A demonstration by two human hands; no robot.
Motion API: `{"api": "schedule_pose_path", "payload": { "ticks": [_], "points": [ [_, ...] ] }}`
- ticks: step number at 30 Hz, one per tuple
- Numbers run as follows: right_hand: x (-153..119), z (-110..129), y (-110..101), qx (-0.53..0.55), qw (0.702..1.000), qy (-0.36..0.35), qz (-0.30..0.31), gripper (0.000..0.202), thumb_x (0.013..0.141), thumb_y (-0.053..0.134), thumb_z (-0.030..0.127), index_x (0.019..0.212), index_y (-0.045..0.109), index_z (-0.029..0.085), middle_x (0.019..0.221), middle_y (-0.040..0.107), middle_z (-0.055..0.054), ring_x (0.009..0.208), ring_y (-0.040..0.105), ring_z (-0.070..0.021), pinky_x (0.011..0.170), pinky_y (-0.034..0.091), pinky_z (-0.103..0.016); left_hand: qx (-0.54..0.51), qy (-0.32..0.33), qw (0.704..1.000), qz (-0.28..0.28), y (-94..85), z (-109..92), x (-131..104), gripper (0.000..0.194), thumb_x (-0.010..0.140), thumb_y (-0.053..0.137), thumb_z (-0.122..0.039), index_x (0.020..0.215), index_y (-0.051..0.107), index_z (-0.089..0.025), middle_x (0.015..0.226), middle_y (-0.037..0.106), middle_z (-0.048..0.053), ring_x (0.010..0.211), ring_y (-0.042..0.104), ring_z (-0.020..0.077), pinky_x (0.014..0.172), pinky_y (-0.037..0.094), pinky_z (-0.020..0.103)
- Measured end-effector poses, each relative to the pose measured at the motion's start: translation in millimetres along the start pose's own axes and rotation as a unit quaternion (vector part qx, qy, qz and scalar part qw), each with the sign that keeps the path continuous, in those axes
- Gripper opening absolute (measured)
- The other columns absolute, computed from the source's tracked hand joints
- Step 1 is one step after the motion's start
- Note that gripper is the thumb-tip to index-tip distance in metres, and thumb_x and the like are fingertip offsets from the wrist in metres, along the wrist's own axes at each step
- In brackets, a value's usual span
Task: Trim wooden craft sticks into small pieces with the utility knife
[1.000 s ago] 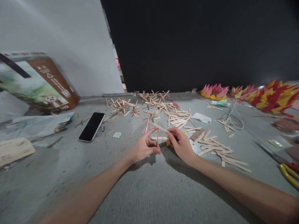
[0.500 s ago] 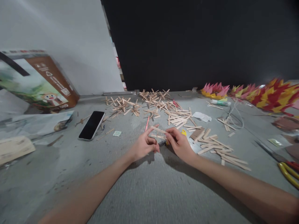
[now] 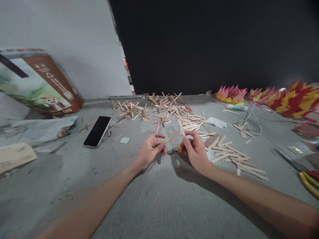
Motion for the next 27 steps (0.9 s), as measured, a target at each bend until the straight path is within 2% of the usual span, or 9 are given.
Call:
{"api": "schedule_pose_path", "payload": {
  "ticks": [4,7,12,23,27],
  "points": [
    [2.1,-0.1,0.1,-0.060,0.998,0.015,-0.019,0.034,0.102,0.051,0.056,0.115,0.051,0.025,0.061,0.060,0.004,0.056,0.059,-0.0178,0.053,0.042,-0.027,-0.004,0.010,0.999,-0.034,-0.6,3.6,1.1,0.039,0.084,0.082,-0.048,0.096,0.063,-0.015,0.066,0.070,0.002,0.061,0.062,0.0136,0.065,0.049,0.027],
    [2.0,1.1,0.7,-0.108,0.994,0.019,-0.007,0.031,0.103,0.050,0.054,0.112,0.056,0.025,0.059,0.057,0.004,0.053,0.056,-0.0181,0.051,0.039,-0.028,-0.004,0.017,0.998,-0.059,-0.8,4.5,1.6,0.035,0.085,0.082,-0.045,0.094,0.065,-0.015,0.068,0.071,0.002,0.062,0.062,0.0133,0.066,0.050,0.027],
    [-0.2,1.4,1.5,-0.174,0.984,-0.011,0.021,0.026,0.104,0.049,0.049,0.110,0.059,0.025,0.058,0.055,0.005,0.051,0.051,-0.0165,0.051,0.035,-0.028,0.003,0.030,0.997,-0.072,-0.6,2.2,1.3,0.029,0.088,0.079,-0.041,0.093,0.069,-0.014,0.073,0.072,0.003,0.065,0.064,0.0135,0.068,0.051,0.027],
    [-1.5,4.5,1.6,-0.181,0.982,-0.027,0.039,0.025,0.104,0.048,0.047,0.103,0.060,0.025,0.057,0.054,0.005,0.049,0.048,-0.0160,0.051,0.034,-0.028,-0.001,0.034,0.996,-0.085,0.4,3.1,1.4,0.028,0.085,0.080,-0.040,0.091,0.070,-0.014,0.071,0.072,0.004,0.065,0.064,0.0141,0.069,0.050,0.028],
    [-1.4,1.6,1.7,-0.189,0.981,-0.024,0.041,0.022,0.103,0.049,0.042,0.107,0.061,0.024,0.058,0.055,0.005,0.049,0.048,-0.0156,0.051,0.034,-0.028,-0.006,0.040,0.995,-0.093,-0.1,2.9,1.3,0.029,0.085,0.081,-0.040,0.091,0.070,-0.014,0.072,0.072,0.003,0.066,0.064,0.0145,0.070,0.051,0.028]
  ]
}}
Point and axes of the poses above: each hand's wrist, its own x-axis towards the middle knuckle, its own y-axis out of the palm, z = x × y, the point moved 1 cm from there along x, towards the middle knuckle
